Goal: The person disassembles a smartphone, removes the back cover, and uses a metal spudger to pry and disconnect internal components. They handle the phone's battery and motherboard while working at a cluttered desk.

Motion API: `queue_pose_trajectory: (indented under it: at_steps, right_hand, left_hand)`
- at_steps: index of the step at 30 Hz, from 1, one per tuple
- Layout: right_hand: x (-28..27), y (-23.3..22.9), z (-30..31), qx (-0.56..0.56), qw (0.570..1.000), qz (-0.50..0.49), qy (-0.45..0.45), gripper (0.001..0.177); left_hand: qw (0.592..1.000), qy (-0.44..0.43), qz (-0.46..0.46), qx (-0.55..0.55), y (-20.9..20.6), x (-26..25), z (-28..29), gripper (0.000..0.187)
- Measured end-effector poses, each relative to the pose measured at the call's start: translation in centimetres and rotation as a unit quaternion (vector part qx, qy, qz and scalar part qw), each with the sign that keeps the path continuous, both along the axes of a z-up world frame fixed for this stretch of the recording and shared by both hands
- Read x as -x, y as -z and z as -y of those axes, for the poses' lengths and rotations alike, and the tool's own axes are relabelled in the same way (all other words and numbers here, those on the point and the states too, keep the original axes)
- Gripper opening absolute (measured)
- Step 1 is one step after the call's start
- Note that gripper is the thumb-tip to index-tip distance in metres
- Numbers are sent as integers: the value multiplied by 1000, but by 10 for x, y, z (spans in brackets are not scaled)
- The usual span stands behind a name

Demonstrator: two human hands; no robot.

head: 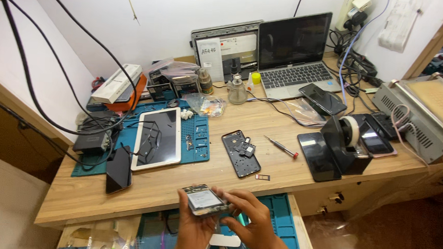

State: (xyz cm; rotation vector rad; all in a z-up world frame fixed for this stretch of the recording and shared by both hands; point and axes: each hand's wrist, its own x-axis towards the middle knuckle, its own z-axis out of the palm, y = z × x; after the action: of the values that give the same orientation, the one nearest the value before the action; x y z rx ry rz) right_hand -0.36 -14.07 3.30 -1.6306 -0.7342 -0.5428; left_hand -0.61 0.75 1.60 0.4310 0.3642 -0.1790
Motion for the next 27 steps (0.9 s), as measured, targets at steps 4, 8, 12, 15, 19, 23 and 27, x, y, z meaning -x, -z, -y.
queue_pose_trajectory:
  at_steps: [4, 8, 12, 15, 19, 23, 27]
  right_hand:
    - [-10, -8, 15, 48, 998, -32, -30, 18]
    - [-42, -28, 35, 188, 977, -88, -40, 8]
    - [-122, -21, 57, 259, 927, -267, 39, 11]
    - [-173, -36, 60, 255, 908, -310, 123, 19]
    - [-215, -63, 38, 359, 845, -363, 157, 20]
    - [-256, -55, 15, 430, 842, -297, 134, 22]
    - [-280, -54, -19, 491, 824, -265, 94, 23]
  left_hand:
    - [993, -82, 35, 78, 5, -6, -18, 47]
    - [987, -87, 44, 125, 29, -16, -32, 56]
    - [985, -78, 27, 150, 49, -24, -38, 60]
    - [984, -64, 5, 165, 54, -26, -41, 53]
    - [982, -97, -127, 97, 53, -35, -40, 54]
    - [973, -131, -168, 95, 52, -43, -36, 51]
    - [982, -94, -126, 107, 110, -55, -45, 54]
